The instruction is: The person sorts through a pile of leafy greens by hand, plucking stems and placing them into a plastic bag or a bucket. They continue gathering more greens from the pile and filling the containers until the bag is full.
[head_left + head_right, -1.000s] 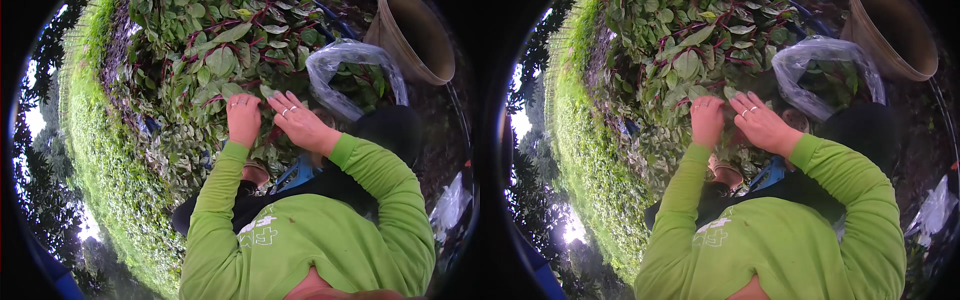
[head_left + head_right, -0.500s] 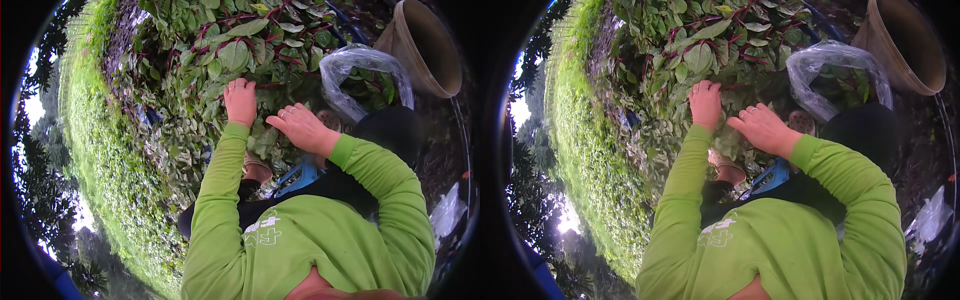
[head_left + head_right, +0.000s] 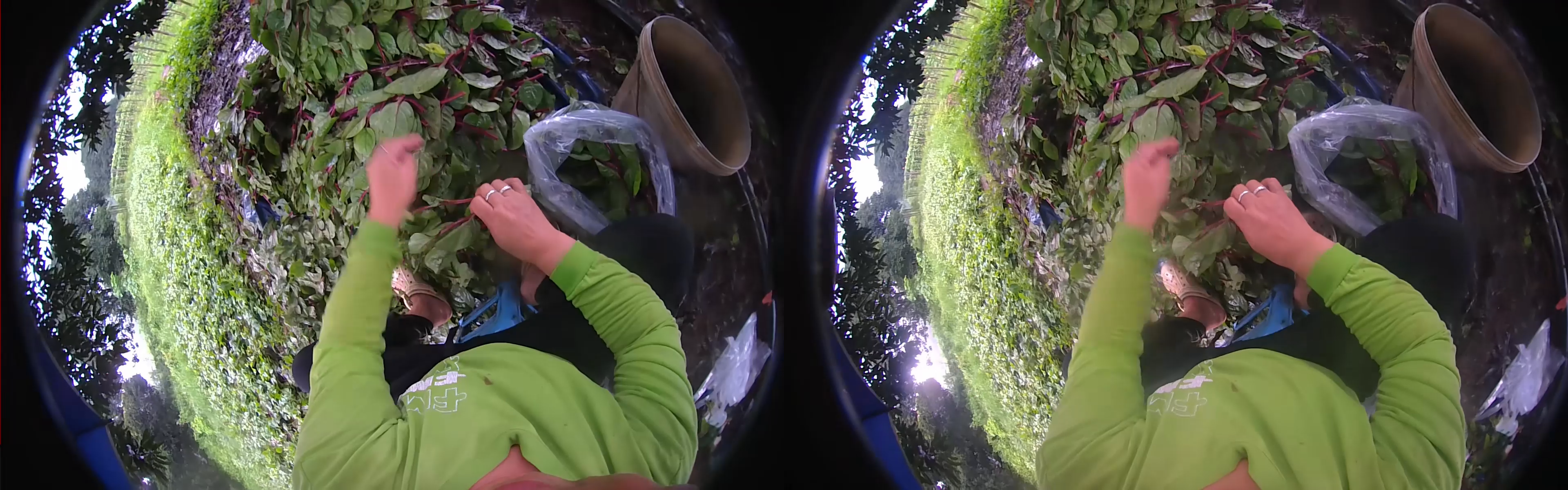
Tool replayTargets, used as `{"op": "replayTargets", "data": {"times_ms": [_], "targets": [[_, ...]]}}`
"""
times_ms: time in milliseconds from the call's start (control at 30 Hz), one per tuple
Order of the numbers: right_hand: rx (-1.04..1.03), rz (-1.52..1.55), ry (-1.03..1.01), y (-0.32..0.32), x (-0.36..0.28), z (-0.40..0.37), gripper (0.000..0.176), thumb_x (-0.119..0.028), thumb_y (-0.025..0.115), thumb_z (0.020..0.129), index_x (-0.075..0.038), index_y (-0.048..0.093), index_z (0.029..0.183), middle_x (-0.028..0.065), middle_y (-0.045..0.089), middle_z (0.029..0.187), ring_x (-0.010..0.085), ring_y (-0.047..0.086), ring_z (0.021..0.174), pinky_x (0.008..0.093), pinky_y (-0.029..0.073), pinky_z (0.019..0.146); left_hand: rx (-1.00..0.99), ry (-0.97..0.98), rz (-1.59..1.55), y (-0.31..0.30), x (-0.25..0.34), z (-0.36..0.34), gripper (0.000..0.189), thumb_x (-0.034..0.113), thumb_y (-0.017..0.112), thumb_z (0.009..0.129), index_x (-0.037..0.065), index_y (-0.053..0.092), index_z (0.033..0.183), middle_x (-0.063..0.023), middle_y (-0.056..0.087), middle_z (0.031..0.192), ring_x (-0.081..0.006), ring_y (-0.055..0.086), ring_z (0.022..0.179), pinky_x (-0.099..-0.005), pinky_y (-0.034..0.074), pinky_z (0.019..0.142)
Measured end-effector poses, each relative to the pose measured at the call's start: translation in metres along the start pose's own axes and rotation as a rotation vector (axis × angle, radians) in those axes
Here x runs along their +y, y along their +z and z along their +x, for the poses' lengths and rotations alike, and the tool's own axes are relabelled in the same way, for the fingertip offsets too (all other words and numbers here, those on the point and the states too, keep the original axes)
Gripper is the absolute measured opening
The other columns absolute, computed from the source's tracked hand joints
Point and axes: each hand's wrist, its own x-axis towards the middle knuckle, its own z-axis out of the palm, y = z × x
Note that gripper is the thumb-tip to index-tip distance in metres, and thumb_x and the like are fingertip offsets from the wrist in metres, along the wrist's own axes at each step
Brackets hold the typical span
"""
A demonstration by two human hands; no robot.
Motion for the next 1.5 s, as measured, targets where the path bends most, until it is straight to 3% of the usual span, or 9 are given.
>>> {"op": "replayTargets", "data": {"times_ms": [200, 300, 400, 533, 733, 767, 1067, 1333, 1500], "targets": [[-0.064, 0.0, 0.005, -0.002, -0.001, 0.0, 0.023, -0.013, 0.058, 0.088, -0.015, 0.065, 0.109, 0.0052, 0.063, 0.096, 0.024, 0.063, 0.098, 0.0409, 0.043, 0.088, -0.059, 0.06, 0.114, 0.004, -0.042, 0.15, 0.03, 0.02, 0.063, 0.096, -0.001, 0.072, 0.115, -0.021, 0.073, 0.114, -0.0341, 0.07, 0.106, -0.0414, 0.052, 0.096], [-0.036, 0.04, 0.01, 0.004, 0.001, -0.001, 0.016, -0.013, 0.058, 0.087, -0.014, 0.066, 0.101, 0.0053, 0.063, 0.092, 0.0234, 0.064, 0.096, 0.0425, 0.043, 0.091, -0.448, -0.127, 0.225, 0.021, -0.014, 0.171, 0.044, 0.034, 0.069, 0.093, 0.0, 0.072, 0.12, -0.0218, 0.073, 0.116, -0.0343, 0.07, 0.108, -0.0417, 0.052, 0.098], [0.036, 0.003, -0.006, 0.005, 0.007, 0.0, 0.008, -0.013, 0.059, 0.086, -0.012, 0.063, 0.092, 0.0056, 0.062, 0.09, 0.0238, 0.063, 0.095, 0.0442, 0.043, 0.095, -0.504, 0.049, 0.491, 0.028, -0.016, 0.173, 0.046, 0.026, 0.074, 0.086, 0.001, 0.071, 0.126, -0.0162, 0.075, 0.11, -0.0279, 0.071, 0.099, -0.0358, 0.052, 0.091], [0.112, 0.002, 0.011, -0.003, 0.01, 0.0, 0.005, -0.013, 0.06, 0.084, -0.01, 0.06, 0.089, 0.0058, 0.059, 0.088, 0.0236, 0.062, 0.094, 0.0455, 0.041, 0.101, -0.489, -0.115, 0.072, 0.001, -0.01, 0.184, 0.041, 0.015, 0.074, 0.084, 0.0, 0.071, 0.122, -0.0094, 0.075, 0.102, -0.0159, 0.068, 0.089, -0.0298, 0.052, 0.083], [0.253, -0.027, -0.004, -0.014, 0.012, -0.001, 0.011, -0.014, 0.062, 0.085, -0.009, 0.064, 0.095, 0.0127, 0.063, 0.123, 0.0268, 0.059, 0.122, 0.0446, 0.04, 0.1, -0.533, -0.229, 0.05, -0.02, 0.022, 0.127, 0.028, 0.009, 0.069, 0.085, 0.001, 0.069, 0.111, -0.0056, 0.07, 0.089, -0.012, 0.062, 0.08, -0.0294, 0.051, 0.076], [0.194, -0.03, 0.018, -0.012, 0.012, -0.003, 0.01, -0.015, 0.06, 0.088, -0.009, 0.064, 0.095, 0.0121, 0.056, 0.146, 0.027, 0.048, 0.14, 0.0456, 0.039, 0.104, -0.454, -0.145, 0.21, -0.014, 0.031, 0.108, 0.023, 0.009, 0.068, 0.086, 0.001, 0.068, 0.107, -0.0095, 0.07, 0.09, -0.0173, 0.064, 0.081, -0.0321, 0.052, 0.079], [0.212, -0.078, 0.1, -0.013, 0.012, -0.003, 0.012, -0.015, 0.06, 0.086, -0.007, 0.064, 0.094, 0.0154, 0.056, 0.146, 0.0284, 0.053, 0.129, 0.0429, 0.043, 0.091, -0.27, 0.243, 0.096, 0.027, 0.037, -0.027, 0.025, -0.002, 0.065, 0.082, 0.004, 0.063, 0.106, -0.0182, 0.065, 0.13, -0.0412, 0.052, 0.135, -0.0486, 0.039, 0.115], [0.169, -0.192, 0.033, -0.007, 0.011, -0.001, 0.016, -0.015, 0.06, 0.083, -0.007, 0.067, 0.096, 0.0071, 0.064, 0.109, 0.0236, 0.057, 0.113, 0.0393, 0.043, 0.089, -0.177, 0.05, 0.166, 0.004, 0.053, -0.041, 0.033, 0.027, 0.068, 0.096, 0.005, 0.071, 0.12, -0.0141, 0.07, 0.126, -0.0337, 0.057, 0.127, -0.044, 0.042, 0.109], [0.153, -0.169, -0.108, -0.006, 0.004, -0.001, 0.015, -0.017, 0.06, 0.081, -0.008, 0.067, 0.091, 0.0039, 0.064, 0.105, 0.0211, 0.056, 0.113, 0.0374, 0.043, 0.09, -0.629, -0.629, -0.117, 0.017, 0.086, 0.01, 0.032, 0.029, 0.063, 0.102, 0.002, 0.073, 0.116, -0.007, 0.075, 0.109, -0.0226, 0.066, 0.106, -0.0367, 0.048, 0.097]]}}
